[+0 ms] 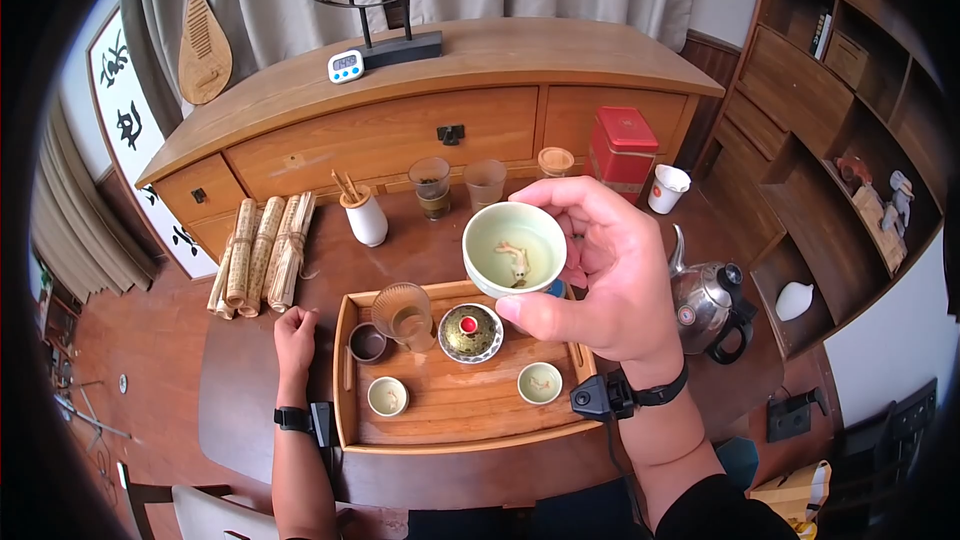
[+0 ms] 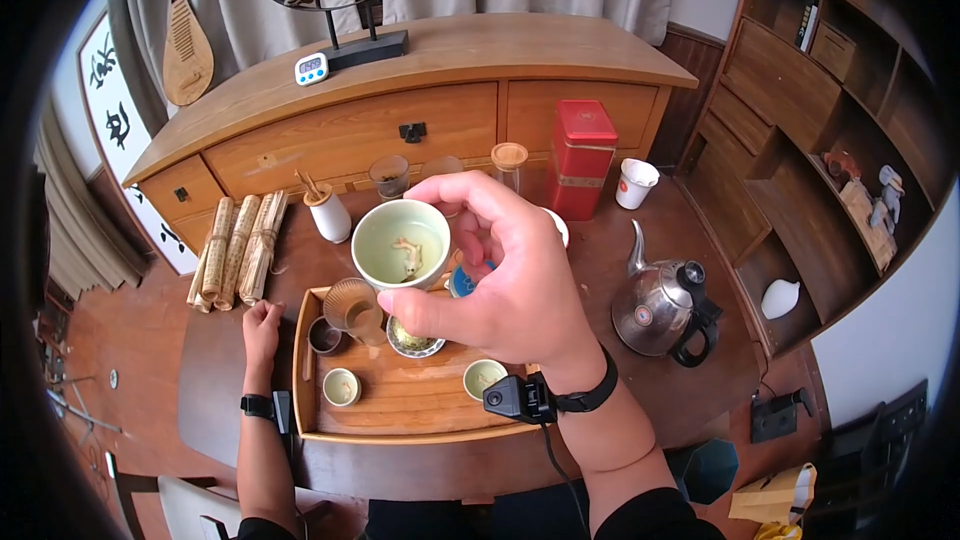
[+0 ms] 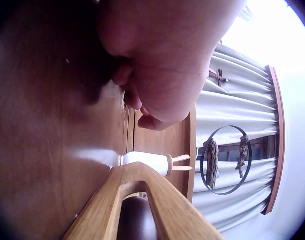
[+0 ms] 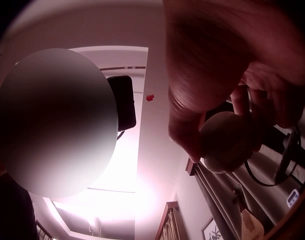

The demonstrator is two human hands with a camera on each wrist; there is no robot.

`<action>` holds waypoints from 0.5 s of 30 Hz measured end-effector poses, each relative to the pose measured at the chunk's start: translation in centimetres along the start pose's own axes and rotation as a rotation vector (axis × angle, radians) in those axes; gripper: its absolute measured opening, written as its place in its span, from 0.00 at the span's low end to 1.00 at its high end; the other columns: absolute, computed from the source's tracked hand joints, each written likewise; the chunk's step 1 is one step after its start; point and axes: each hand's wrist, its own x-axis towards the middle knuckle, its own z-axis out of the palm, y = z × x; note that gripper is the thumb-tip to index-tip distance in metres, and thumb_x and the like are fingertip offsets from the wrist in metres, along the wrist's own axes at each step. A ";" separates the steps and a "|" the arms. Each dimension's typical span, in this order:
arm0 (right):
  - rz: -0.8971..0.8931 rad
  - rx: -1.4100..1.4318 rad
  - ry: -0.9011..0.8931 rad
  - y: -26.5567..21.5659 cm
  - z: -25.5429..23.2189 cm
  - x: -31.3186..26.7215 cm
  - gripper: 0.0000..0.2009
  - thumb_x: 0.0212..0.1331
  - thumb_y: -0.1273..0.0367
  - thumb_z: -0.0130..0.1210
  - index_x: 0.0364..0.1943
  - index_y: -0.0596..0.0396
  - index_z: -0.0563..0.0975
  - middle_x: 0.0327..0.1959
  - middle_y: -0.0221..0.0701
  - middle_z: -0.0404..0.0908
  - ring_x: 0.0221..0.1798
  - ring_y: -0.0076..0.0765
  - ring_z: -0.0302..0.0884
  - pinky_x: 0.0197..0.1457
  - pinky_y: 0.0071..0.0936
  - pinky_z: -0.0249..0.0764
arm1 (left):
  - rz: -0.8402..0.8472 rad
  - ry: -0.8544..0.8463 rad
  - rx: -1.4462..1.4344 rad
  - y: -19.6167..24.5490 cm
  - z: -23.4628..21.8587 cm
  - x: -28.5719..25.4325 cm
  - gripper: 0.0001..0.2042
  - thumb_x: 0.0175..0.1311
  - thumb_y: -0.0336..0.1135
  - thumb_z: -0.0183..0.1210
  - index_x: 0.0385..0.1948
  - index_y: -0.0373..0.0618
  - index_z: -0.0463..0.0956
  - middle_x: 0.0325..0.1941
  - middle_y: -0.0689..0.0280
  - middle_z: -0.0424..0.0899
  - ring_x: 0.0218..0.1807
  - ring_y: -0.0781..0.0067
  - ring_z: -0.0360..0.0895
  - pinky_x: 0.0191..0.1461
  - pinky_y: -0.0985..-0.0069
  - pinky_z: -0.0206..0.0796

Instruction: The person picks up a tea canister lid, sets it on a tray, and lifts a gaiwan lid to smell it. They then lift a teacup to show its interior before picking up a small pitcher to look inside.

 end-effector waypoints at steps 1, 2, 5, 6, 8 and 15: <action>0.004 -0.009 -0.003 0.0 0.0 0.0 0.29 0.45 0.69 0.77 0.53 0.60 0.77 0.41 0.20 0.82 0.34 0.08 0.64 0.37 0.11 0.63 | 0.001 -0.007 -0.010 -0.2 0.0 0.1 0.17 0.67 0.32 0.63 0.17 0.44 0.68 0.19 0.78 0.67 0.25 0.87 0.60 0.28 0.79 0.53; 0.008 -0.018 -0.006 -0.1 0.0 0.0 0.29 0.45 0.69 0.77 0.53 0.60 0.77 0.41 0.20 0.82 0.35 0.08 0.64 0.37 0.11 0.63 | 0.002 -0.014 -0.021 -0.2 0.0 0.1 0.17 0.67 0.32 0.63 0.17 0.44 0.68 0.19 0.78 0.67 0.25 0.87 0.60 0.28 0.79 0.53; -0.003 0.007 0.005 -0.1 0.3 0.1 0.28 0.45 0.69 0.77 0.53 0.60 0.77 0.41 0.20 0.82 0.34 0.08 0.64 0.37 0.10 0.63 | 0.006 -0.009 -0.022 -0.1 0.0 0.0 0.17 0.67 0.33 0.63 0.17 0.45 0.67 0.19 0.78 0.67 0.25 0.87 0.60 0.28 0.79 0.53; -0.003 0.006 0.006 0.0 0.2 0.0 0.28 0.45 0.69 0.77 0.53 0.60 0.77 0.41 0.20 0.82 0.34 0.08 0.64 0.37 0.10 0.63 | 0.007 -0.010 -0.023 -0.1 0.0 0.0 0.17 0.67 0.33 0.63 0.17 0.45 0.67 0.19 0.78 0.67 0.25 0.87 0.60 0.28 0.79 0.53; 0.000 -0.018 -0.012 0.1 0.0 -0.1 0.29 0.45 0.69 0.77 0.53 0.60 0.77 0.40 0.20 0.82 0.34 0.08 0.64 0.36 0.10 0.62 | -0.008 -0.015 -0.017 0.1 0.0 0.0 0.18 0.67 0.33 0.63 0.17 0.44 0.67 0.18 0.78 0.67 0.25 0.87 0.60 0.28 0.79 0.53; -0.025 -0.072 -0.004 1.5 -0.4 0.0 0.27 0.42 0.65 0.77 0.49 0.56 0.79 0.34 0.17 0.80 0.28 0.09 0.60 0.29 0.13 0.59 | -0.026 0.040 -0.134 -1.3 -1.5 0.3 0.16 0.70 0.33 0.61 0.19 0.48 0.69 0.20 0.78 0.67 0.22 0.88 0.58 0.25 0.80 0.50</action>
